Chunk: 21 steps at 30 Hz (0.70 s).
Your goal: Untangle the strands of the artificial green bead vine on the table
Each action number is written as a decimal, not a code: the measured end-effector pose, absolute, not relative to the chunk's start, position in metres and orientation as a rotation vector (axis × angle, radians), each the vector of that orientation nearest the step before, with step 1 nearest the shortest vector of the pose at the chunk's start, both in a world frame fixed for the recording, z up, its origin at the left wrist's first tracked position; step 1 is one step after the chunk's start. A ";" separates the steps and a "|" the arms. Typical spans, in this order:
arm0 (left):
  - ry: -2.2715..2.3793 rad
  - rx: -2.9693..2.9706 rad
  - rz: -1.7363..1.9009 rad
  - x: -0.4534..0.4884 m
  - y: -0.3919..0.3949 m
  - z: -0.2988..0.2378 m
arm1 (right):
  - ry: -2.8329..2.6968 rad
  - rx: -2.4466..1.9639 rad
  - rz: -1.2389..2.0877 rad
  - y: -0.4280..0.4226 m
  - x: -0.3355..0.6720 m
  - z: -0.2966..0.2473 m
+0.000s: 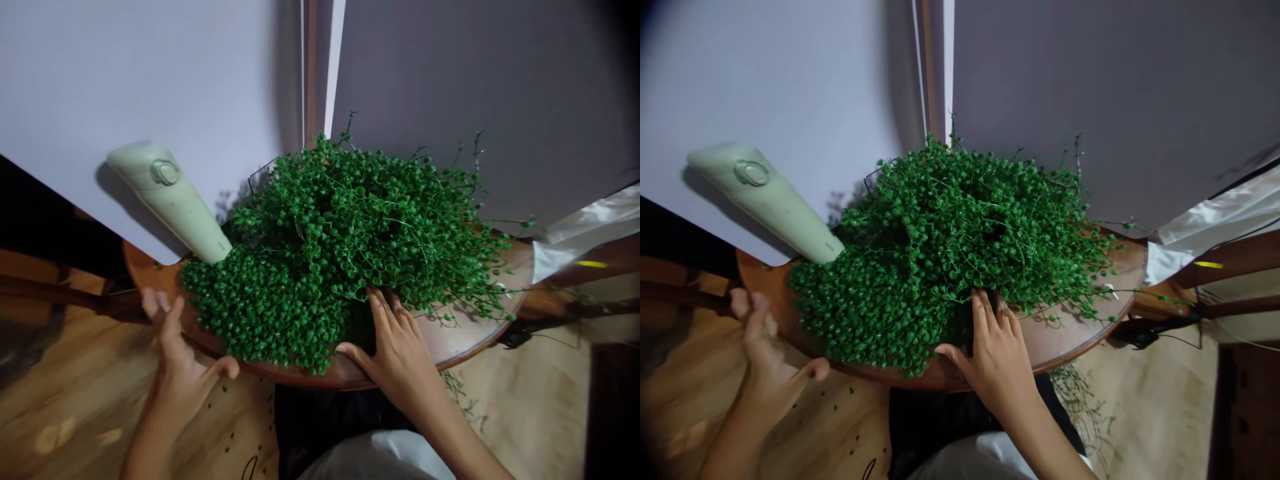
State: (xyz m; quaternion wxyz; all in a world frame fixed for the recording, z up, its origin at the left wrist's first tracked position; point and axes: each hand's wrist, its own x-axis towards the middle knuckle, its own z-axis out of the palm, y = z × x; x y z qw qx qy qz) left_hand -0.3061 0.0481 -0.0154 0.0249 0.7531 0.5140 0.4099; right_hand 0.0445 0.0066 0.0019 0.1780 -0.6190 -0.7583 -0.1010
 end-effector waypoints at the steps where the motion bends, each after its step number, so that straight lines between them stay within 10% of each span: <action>1: 1.496 2.306 1.406 -0.303 0.048 -0.021 | -2.131 -1.756 -0.291 0.008 0.046 0.003; 12: 1.694 1.768 2.099 -0.214 -0.030 -0.115 | -2.072 -1.842 -0.219 0.004 0.044 0.007; 21: 1.641 1.737 1.853 -0.164 -0.079 -0.183 | -2.446 -1.667 -0.209 0.024 0.055 0.026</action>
